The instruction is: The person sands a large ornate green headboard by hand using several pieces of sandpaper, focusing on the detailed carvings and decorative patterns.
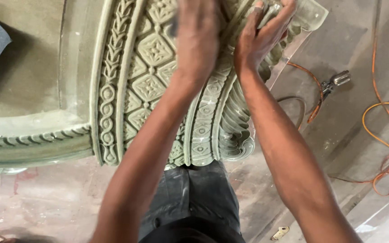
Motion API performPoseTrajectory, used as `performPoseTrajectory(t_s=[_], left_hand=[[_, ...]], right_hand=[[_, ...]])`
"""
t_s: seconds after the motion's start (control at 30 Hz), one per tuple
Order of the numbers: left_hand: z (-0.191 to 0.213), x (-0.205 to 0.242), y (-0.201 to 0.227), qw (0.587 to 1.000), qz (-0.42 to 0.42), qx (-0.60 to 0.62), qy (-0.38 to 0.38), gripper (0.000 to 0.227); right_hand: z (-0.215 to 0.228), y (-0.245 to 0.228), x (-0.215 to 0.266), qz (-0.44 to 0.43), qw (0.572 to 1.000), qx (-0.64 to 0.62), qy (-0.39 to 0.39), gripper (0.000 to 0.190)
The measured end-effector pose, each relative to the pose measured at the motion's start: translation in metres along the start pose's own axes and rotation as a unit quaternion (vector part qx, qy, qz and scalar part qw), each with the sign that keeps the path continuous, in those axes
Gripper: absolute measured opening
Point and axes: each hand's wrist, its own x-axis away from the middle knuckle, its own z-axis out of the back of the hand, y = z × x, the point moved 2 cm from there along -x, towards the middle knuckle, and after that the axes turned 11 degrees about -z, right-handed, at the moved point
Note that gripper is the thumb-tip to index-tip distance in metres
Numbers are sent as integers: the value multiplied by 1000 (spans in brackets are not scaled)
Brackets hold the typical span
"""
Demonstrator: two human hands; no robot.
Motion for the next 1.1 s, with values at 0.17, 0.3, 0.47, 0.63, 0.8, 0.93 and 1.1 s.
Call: performPoseTrajectory(t_s=[0.17,0.3,0.47,0.63,0.8,0.93,1.1], left_hand=[[45,9,-13,967,-91,-136,-197,60],[67,24,3,960,-61,-208,-180,70],[22,6,7,958,-100,-151,-221,61],[67,27,-2,930,-112,-262,-233,65],[24,4,28,970,-116,-121,-177,60],[55,-1,20,974,5,-18,-226,55],[88,28,9,960,-110,-204,-156,69]], right_hand=[[4,-8,-2,69,996,57,13,72],[4,-11,1,-12,1000,10,-15,64],[2,-4,-1,34,998,58,9,75],[-1,-7,0,42,999,21,2,73],[3,-6,1,-44,998,34,-8,72],[2,-4,1,-10,997,71,4,77],[4,5,4,30,998,55,-1,78]])
